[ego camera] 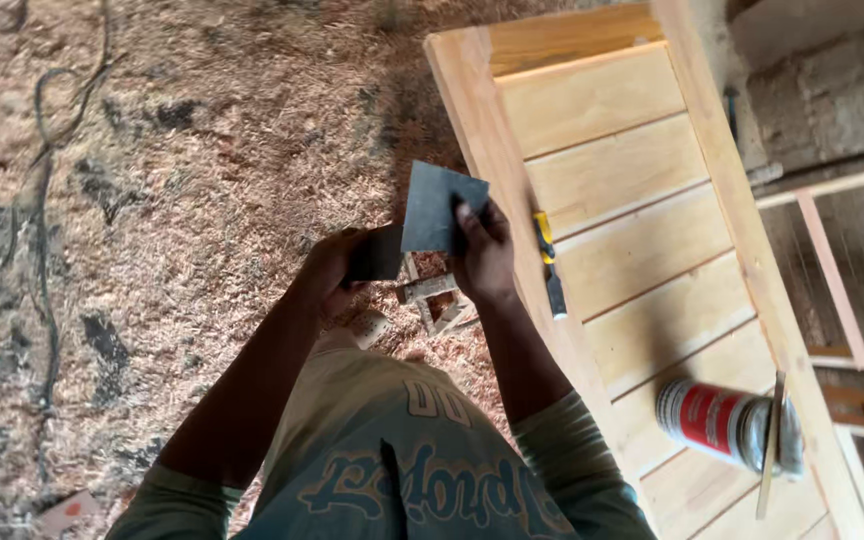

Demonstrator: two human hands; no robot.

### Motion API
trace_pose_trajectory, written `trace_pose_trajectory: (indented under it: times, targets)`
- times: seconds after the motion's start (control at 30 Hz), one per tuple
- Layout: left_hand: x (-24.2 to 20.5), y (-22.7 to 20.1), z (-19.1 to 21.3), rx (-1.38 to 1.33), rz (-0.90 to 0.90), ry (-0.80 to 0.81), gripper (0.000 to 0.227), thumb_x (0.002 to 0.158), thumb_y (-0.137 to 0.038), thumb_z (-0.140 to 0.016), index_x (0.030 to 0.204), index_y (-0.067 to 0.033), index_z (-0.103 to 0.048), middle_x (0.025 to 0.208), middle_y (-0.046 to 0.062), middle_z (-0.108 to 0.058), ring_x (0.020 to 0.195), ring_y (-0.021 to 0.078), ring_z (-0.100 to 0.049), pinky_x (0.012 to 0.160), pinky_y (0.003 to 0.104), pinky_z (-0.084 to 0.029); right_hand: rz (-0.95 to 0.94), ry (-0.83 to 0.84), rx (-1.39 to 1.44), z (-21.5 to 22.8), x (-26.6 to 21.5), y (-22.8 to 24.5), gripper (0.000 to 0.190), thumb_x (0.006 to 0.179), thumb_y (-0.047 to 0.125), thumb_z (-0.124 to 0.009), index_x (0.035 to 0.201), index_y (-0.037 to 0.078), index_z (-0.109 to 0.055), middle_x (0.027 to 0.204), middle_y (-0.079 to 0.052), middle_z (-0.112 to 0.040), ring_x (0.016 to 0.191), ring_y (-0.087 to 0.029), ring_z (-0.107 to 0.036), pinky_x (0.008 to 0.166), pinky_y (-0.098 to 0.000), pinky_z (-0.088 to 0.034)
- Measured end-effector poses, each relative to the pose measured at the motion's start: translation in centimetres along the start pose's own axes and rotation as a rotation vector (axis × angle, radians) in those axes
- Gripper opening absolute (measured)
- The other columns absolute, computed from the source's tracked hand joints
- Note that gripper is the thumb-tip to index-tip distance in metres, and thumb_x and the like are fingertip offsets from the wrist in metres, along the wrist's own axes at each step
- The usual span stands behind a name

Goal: The person applies wood filler to gaps in a wooden door using a putty knife and a sanding block. They spread the filler into the seams, smooth it with the sanding block, and occasionally scrape excess material off the tools.

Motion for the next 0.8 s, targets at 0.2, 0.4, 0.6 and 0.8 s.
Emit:
trace_pose_trajectory:
  times: [0.2, 0.4, 0.6, 0.8]
  targets:
    - [-0.1, -4.7, -3.8, 0.022, -0.033, 0.12, 0.019, 0.104, -0.019, -0.058, 0.105, -0.0016, -0.066, 0.08, 0.009, -0.065, 0.055, 0.0108, -0.052, 0.046, 0.025, -0.043, 0.036, 0.258, -1.082, 4.7, -5.0, -3.2, 0.029, 0.103, 0.012, -0.061, 0.131, 0.002, -0.061, 0.123, -0.007, -0.068, 0.113, -0.018, -0.066, 0.098, -0.035, -0.056]
    - [-0.3, -10.8, -7.7, 0.9, -0.411, 0.051, 0.021, 0.105, -0.023, -0.057, 0.104, -0.0024, -0.056, 0.088, 0.011, -0.061, 0.07, 0.0163, -0.059, 0.062, 0.035, -0.052, 0.033, 0.033, -0.242, 8.0, -4.5, 1.2, 0.028, 0.103, 0.007, -0.068, 0.128, -0.004, -0.064, 0.118, -0.01, -0.071, 0.106, -0.022, -0.066, 0.092, -0.0376, -0.056]
    - [1.1, -12.1, -11.5, 1.268, -0.63, 0.136, 0.027, 0.109, -0.029, -0.051, 0.106, -0.0047, -0.061, 0.092, 0.01, -0.065, 0.075, 0.0192, -0.061, 0.066, 0.037, -0.053, 0.017, 0.18, -0.938, 5.8, -3.2, 1.9, 0.034, 0.101, 0.018, -0.069, 0.13, 0.002, -0.065, 0.12, -0.011, -0.072, 0.109, -0.023, -0.066, 0.097, -0.0398, -0.056]
    - [1.8, -9.9, -10.1, 1.261, -0.745, -0.056, 0.032, 0.106, -0.021, -0.051, 0.13, 0.0007, -0.047, 0.099, 0.013, -0.066, 0.072, 0.0212, -0.067, 0.059, 0.038, -0.058, -0.178, -0.341, -1.096, 8.0, -6.2, -1.7, 0.043, 0.097, 0.026, -0.067, 0.133, 0.003, -0.063, 0.115, -0.012, -0.075, 0.102, -0.021, -0.072, 0.091, -0.0371, -0.059]
Point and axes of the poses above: each hand's wrist, its own x-axis towards the middle knuckle, its own z-axis out of the back of the hand, y = z × x, the point moved 6 cm from there along x, towards the middle knuckle
